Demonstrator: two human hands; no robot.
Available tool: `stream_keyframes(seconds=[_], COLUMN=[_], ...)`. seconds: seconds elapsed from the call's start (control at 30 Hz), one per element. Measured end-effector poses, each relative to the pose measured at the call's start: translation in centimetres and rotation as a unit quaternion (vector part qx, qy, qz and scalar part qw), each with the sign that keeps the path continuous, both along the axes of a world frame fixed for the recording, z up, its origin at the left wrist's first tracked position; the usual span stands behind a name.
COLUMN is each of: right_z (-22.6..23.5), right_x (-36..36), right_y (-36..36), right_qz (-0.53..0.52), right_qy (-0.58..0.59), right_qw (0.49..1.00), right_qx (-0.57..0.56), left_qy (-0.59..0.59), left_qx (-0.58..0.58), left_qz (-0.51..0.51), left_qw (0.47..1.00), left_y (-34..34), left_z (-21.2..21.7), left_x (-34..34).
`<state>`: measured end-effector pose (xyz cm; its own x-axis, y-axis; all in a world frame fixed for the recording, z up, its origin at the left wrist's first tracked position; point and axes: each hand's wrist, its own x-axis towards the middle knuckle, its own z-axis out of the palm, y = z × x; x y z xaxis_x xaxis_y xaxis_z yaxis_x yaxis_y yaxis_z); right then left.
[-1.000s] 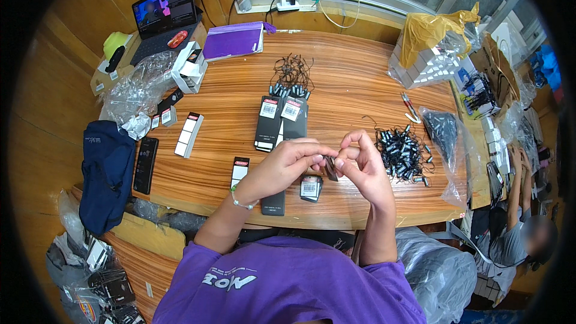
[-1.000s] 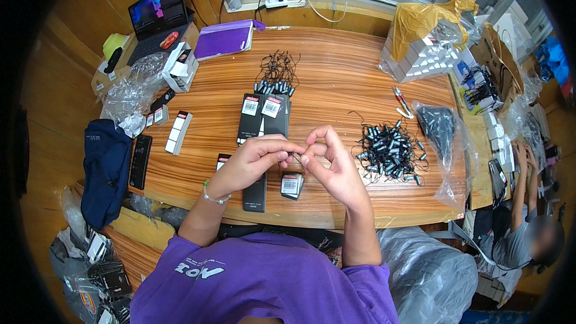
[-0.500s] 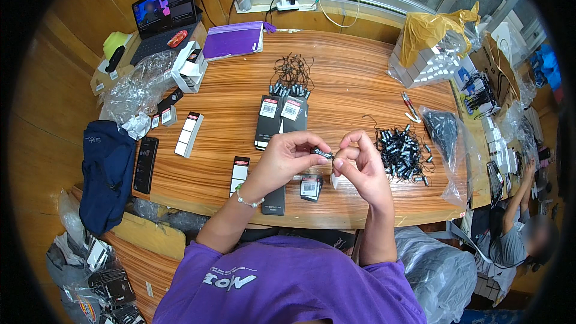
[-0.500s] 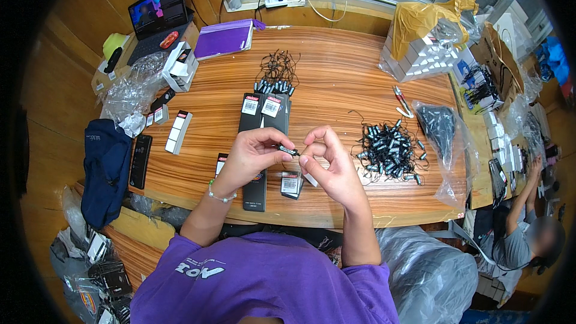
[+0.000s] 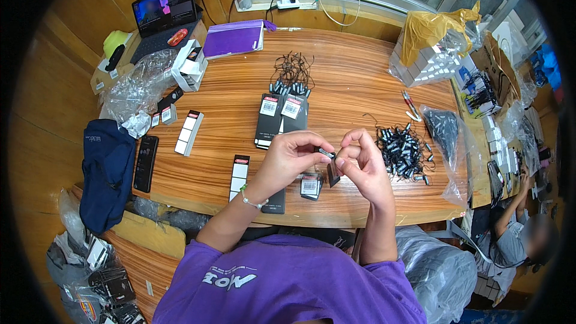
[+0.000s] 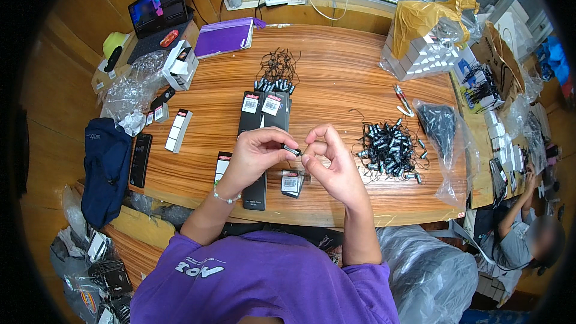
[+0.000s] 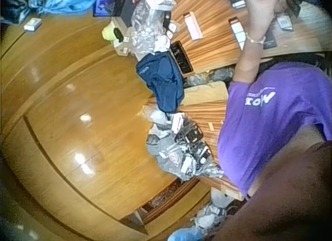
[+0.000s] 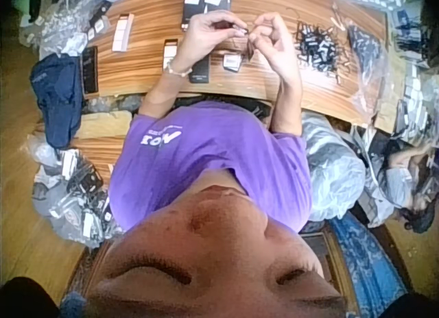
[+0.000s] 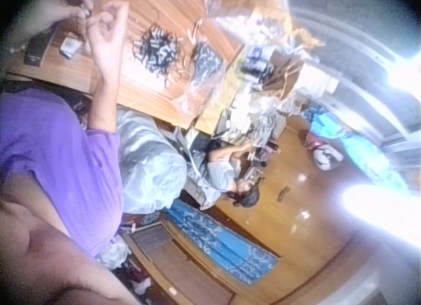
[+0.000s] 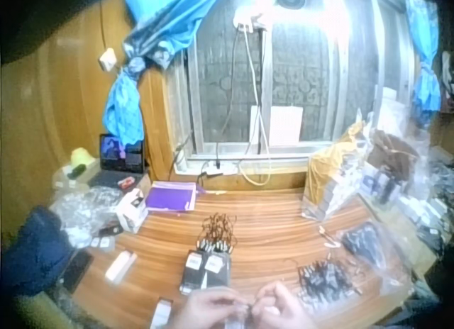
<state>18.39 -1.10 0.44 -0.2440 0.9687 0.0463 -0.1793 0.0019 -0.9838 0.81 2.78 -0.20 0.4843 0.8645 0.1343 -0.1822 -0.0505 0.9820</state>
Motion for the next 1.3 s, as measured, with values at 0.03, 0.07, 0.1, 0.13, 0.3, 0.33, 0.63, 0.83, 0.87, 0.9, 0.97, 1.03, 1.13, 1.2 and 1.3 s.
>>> stream_keyframes(seconds=[0.03, 0.07, 0.1, 0.13, 0.3, 0.33, 0.63, 0.83, 0.87, 0.9, 0.97, 1.03, 1.13, 1.2, 1.3], right_z=[0.2, 0.4, 0.6, 0.6, -0.3, -0.6, -2.0, -2.7, -2.6, -2.6, -2.6, -2.5, -2.2, -2.2, -3.8], right_x=[0.1, 0.3, 0.3, 0.4, 0.2, 0.2, -0.3, -0.7, -0.8, -0.9, -0.9, -0.9, -0.8, -1.3, -1.9], right_y=[0.0, -0.1, -0.1, -0.1, 0.5, 0.7, 0.8, 0.6, 0.6, 0.5, 0.6, 0.7, 0.6, 0.7, 1.1], right_qz=[0.012, 0.023, 0.035, 0.042, 0.001, -0.003, 0.010, 0.038, 0.042, 0.046, 0.041, 0.054, 0.076, 0.073, 0.057], right_qy=[-0.005, -0.010, -0.016, -0.008, -0.037, -0.019, 0.089, 0.151, 0.157, 0.162, 0.140, 0.122, 0.094, 0.072, 0.158], right_qw=[1.000, 0.999, 0.999, 0.998, 0.998, 0.998, 0.994, 0.987, 0.986, 0.985, 0.988, 0.991, 0.993, 0.995, 0.985], right_qx=[-0.011, -0.022, -0.033, -0.035, 0.041, 0.062, 0.055, 0.024, 0.028, 0.031, 0.043, 0.034, 0.003, 0.000, -0.034], left_qy=[0.019, 0.041, 0.062, 0.084, 0.026, 0.018, 0.020, -0.018, -0.010, -0.003, 0.005, 0.007, 0.073, 0.138, 0.165], left_qx=[0.000, -0.008, -0.015, -0.021, -0.039, -0.046, -0.069, -0.095, -0.088, -0.081, -0.076, -0.079, 0.006, 0.120, 0.243], left_qz=[-0.006, -0.019, -0.034, -0.047, -0.034, -0.028, -0.039, -0.067, -0.066, -0.066, -0.072, -0.081, -0.018, 0.035, 0.113], left_qw=[1.000, 0.999, 0.997, 0.995, 0.998, 0.998, 0.997, 0.993, 0.994, 0.995, 0.995, 0.994, 0.997, 0.982, 0.949], left_y=[0.0, 0.1, 0.1, 0.2, 0.4, 0.5, 0.1, -0.4, -0.3, -0.3, -0.3, -0.2, 0.0, 0.7, 1.8], left_z=[0.2, 0.4, 0.6, 0.8, 0.3, 0.2, 0.0, 0.2, 0.3, 0.4, 0.6, 1.0, 1.5, 1.6, 0.5], left_x=[-0.1, -0.2, -0.4, -0.5, -0.6, -0.7, -0.4, -0.5, -0.5, -0.6, -0.7, -0.9, -0.8, -0.7, 0.0])
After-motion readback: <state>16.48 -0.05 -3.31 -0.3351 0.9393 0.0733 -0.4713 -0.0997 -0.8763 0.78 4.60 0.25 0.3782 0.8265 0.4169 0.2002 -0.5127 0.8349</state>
